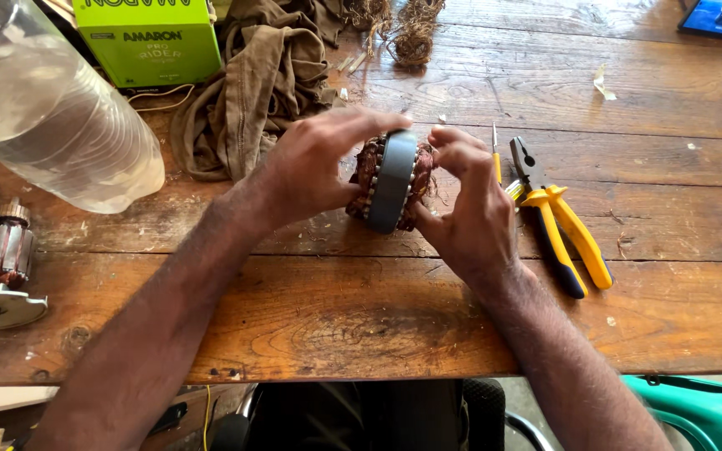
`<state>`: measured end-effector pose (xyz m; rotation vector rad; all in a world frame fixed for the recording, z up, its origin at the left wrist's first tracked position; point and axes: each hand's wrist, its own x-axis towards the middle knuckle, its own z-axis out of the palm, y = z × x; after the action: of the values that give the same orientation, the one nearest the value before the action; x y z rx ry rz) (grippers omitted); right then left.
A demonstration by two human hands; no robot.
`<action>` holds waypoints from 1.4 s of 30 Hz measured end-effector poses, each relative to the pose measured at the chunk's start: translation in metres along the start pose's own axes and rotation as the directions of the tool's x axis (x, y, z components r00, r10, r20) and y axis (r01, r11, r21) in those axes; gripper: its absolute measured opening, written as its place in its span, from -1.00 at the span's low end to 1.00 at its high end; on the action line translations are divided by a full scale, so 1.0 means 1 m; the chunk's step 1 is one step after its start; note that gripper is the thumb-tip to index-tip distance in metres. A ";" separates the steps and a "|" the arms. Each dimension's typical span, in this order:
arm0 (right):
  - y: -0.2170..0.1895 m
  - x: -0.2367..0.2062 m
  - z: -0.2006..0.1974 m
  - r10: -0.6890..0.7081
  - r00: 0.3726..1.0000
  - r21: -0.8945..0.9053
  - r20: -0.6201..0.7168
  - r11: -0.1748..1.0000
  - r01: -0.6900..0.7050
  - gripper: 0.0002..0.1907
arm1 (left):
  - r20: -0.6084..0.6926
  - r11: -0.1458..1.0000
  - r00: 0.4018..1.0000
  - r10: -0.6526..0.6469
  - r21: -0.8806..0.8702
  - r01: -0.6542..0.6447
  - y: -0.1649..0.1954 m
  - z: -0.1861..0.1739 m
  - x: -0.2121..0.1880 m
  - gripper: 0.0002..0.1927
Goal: The person works on an electric motor stator on a wooden workbench, holding the wound copper coil assembly and pressing and seating a gray cylindrical bearing or housing ring around it by hand. They rotate the assembly, reposition it repeatedly, and at times use a screwdriver to lever and adjust the ring into place.
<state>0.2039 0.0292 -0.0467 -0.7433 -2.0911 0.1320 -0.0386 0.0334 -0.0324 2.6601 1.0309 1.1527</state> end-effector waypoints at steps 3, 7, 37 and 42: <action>0.000 0.003 -0.002 0.007 1.000 0.062 0.023 0.998 -0.008 -0.18 | -0.009 0.999 1.000 -0.015 0.042 0.015 0.002 0.002 0.000 -0.33; -0.003 0.006 -0.006 0.021 0.995 -0.054 0.099 0.998 -0.015 -0.03 | -0.024 0.999 1.000 0.003 0.049 -0.002 0.002 0.002 0.003 -0.34; -0.002 0.007 -0.001 -0.059 0.989 -0.217 0.134 0.972 0.088 -0.22 | -0.019 0.988 0.999 0.046 0.150 -0.043 -0.002 0.019 0.006 -0.59; 0.001 0.007 -0.001 -0.033 0.990 -0.233 0.140 0.970 0.065 -0.20 | -0.018 0.977 0.993 0.113 0.185 -0.108 -0.002 0.016 0.010 -0.59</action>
<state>0.2017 0.0339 -0.0412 -0.8436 -2.2789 -0.1007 -0.0242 0.0435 -0.0382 2.8856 1.0548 1.1710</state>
